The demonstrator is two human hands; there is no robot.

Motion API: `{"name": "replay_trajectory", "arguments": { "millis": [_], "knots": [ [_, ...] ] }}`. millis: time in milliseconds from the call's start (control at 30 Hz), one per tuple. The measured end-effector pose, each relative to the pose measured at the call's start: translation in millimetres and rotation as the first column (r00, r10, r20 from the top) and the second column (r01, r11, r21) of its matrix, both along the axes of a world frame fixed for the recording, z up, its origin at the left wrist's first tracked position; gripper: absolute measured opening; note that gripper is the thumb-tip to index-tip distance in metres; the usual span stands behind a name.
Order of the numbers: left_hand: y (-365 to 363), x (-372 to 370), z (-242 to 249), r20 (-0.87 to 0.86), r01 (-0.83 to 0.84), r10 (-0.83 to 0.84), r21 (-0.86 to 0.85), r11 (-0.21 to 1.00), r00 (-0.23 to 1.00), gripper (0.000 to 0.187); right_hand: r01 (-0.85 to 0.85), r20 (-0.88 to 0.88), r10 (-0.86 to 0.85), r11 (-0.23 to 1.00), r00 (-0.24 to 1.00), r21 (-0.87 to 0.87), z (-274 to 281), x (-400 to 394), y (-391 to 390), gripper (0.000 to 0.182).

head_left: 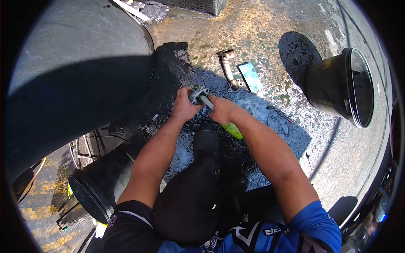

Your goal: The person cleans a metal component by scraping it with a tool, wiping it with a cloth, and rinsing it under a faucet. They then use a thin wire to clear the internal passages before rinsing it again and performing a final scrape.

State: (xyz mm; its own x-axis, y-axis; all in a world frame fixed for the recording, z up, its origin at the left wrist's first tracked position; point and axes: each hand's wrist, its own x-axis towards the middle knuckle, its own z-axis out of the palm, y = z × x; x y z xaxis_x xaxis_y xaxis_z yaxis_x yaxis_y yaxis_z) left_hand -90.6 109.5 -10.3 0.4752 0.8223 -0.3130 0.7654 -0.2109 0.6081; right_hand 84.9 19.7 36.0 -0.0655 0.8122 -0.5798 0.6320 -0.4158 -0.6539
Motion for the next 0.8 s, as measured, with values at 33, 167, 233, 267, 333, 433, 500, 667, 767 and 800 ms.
{"name": "replay_trajectory", "arguments": {
  "millis": [33, 167, 233, 267, 333, 433, 500, 667, 767, 800],
  "knots": [
    [-1, 0, 5, -0.026, 0.01, -0.01, 0.002, 1.0, 1.0, 0.093, 0.01, 0.0, -0.01, 1.0, 1.0, 0.007, -3, 0, 0, 0.042],
    [-1, -4, 15, -0.126, 0.059, -0.062, -0.024, 0.998, 0.99, 0.11, 0.013, 0.029, -0.012, 1.0, 0.999, -0.005, -6, -3, 1, 0.043],
    [1, -7, 19, -0.165, 0.086, -0.098, -0.076, 0.993, 0.981, 0.113, 0.002, 0.025, -0.002, 1.0, 1.0, 0.008, -10, -9, -1, 0.042],
    [3, -7, 21, -0.18, 0.098, -0.117, -0.11, 0.989, 0.977, 0.114, -0.003, 0.025, 0.003, 1.0, 1.0, 0.017, -12, -11, -1, 0.042],
    [6, -7, 26, -0.193, 0.125, -0.156, -0.162, 0.979, 0.969, 0.115, -0.029, -0.019, 0.03, 0.999, 0.999, 0.022, -14, -13, 0, 0.042],
    [12, -4, 34, -0.201, 0.173, -0.219, -0.222, 0.96, 0.955, 0.116, -0.062, -0.004, 0.062, 0.998, 0.998, -0.009, -13, -16, 1, 0.042],
    [16, 0, 36, -0.219, 0.2, -0.264, -0.275, 0.94, 0.939, 0.116, -0.061, 0.019, 0.062, 0.998, 0.998, -0.029, -10, -16, 1, 0.041],
    [22, -2, 24, -0.142, 0.248, -0.285, -0.228, 0.941, 0.948, 0.116, -0.047, -0.011, 0.047, 0.999, 0.999, 0.02, -11, -11, -7, 0.039],
    [28, -3, 21, -0.098, 0.299, -0.329, -0.238, 0.924, 0.939, 0.113, -0.045, -0.009, 0.045, 0.999, 0.999, -0.029, -6, -11, -6, 0.04],
    [30, -3, 21, -0.093, 0.317, -0.348, -0.249, 0.915, 0.933, 0.111, -0.043, -0.005, 0.043, 0.998, 0.999, -0.039, -4, -12, -7, 0.04]
  ]
}}
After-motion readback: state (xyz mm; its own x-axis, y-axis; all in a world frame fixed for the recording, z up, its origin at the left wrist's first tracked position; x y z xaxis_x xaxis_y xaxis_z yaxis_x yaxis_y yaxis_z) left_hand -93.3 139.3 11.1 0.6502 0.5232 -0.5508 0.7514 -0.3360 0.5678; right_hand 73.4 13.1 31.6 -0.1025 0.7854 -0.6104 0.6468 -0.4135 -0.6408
